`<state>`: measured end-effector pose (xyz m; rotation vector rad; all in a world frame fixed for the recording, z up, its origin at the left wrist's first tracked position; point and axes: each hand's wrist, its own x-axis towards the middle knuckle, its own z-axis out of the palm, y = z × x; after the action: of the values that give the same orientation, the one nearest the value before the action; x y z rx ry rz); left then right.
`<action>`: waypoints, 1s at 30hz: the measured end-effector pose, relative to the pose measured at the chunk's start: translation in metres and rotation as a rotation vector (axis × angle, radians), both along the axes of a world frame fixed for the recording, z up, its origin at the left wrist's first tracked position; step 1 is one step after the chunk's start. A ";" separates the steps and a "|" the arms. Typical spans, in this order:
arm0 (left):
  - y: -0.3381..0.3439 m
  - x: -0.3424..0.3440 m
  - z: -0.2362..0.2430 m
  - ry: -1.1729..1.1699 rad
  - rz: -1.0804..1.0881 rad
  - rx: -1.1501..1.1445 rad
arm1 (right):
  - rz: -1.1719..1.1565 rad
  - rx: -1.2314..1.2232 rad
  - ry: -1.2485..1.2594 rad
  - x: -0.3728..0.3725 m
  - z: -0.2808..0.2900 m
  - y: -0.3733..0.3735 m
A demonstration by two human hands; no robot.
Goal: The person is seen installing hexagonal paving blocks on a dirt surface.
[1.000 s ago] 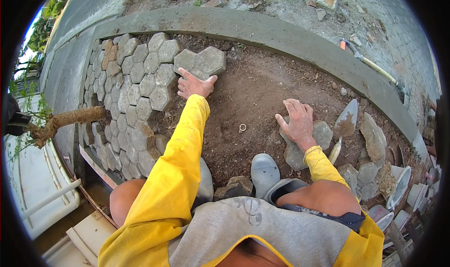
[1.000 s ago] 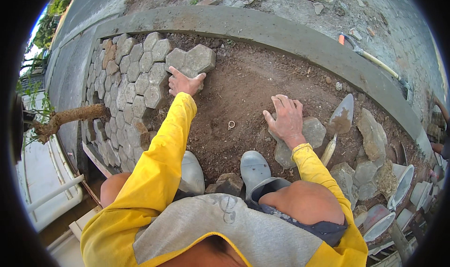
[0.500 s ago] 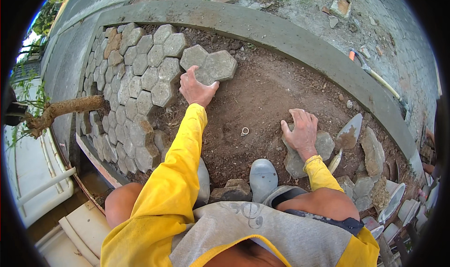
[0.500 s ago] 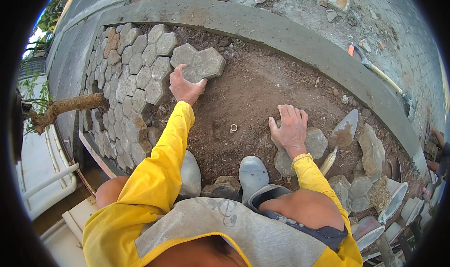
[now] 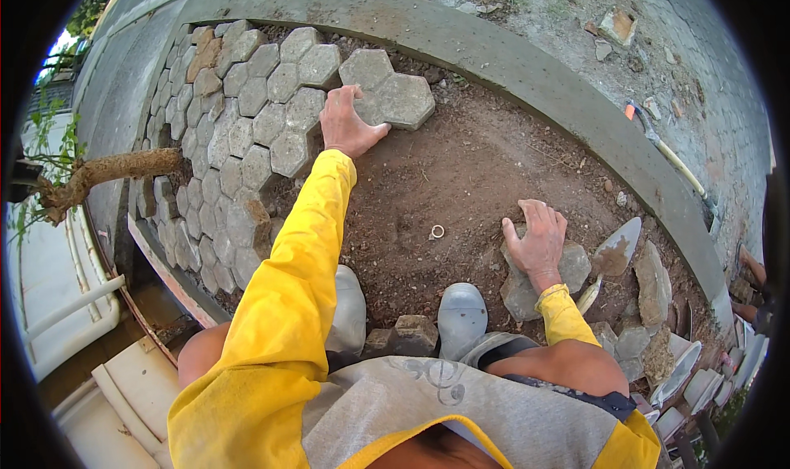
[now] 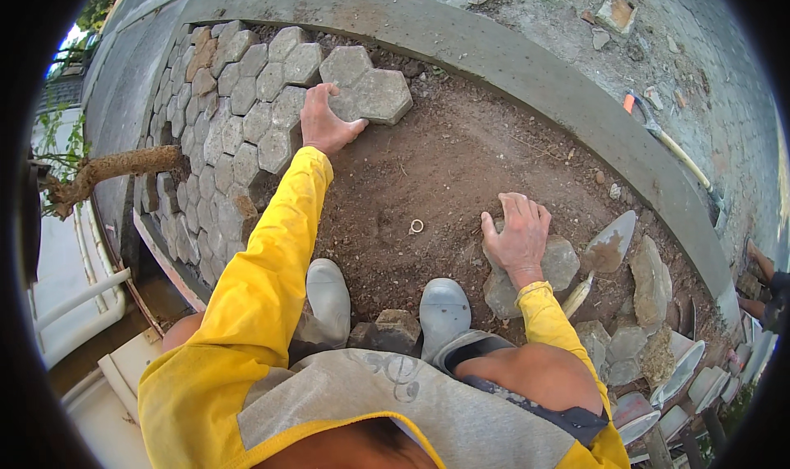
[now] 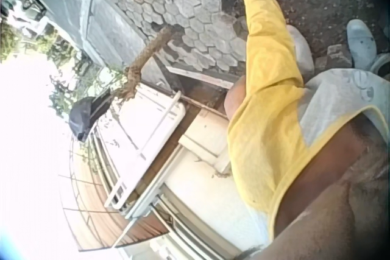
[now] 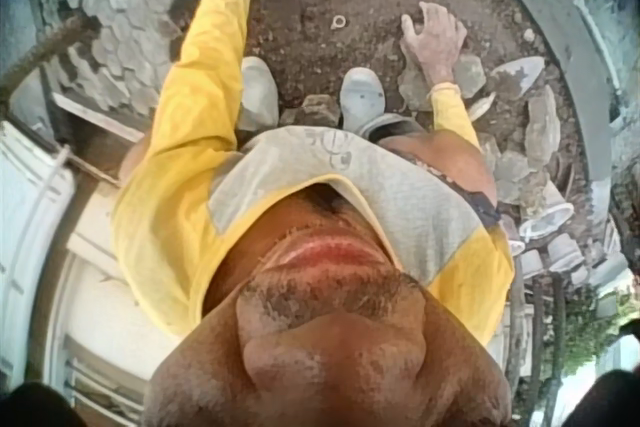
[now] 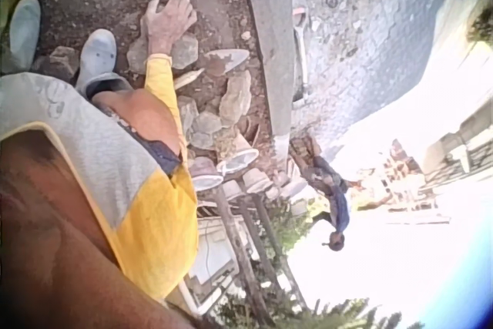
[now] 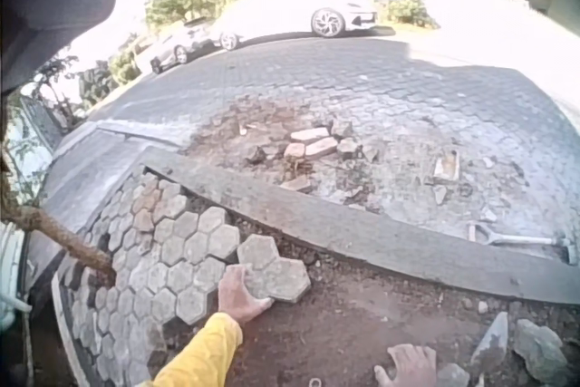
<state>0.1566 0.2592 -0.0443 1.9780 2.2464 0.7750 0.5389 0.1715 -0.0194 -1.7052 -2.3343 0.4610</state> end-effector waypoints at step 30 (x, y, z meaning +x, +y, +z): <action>0.014 -0.025 -0.023 0.322 -0.074 -0.245 | 0.141 -0.031 0.040 -0.003 0.013 0.019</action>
<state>0.1318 0.2728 -0.0668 2.1741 2.2749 0.1695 0.5360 0.1901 -0.0062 -1.5358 -2.4412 0.5540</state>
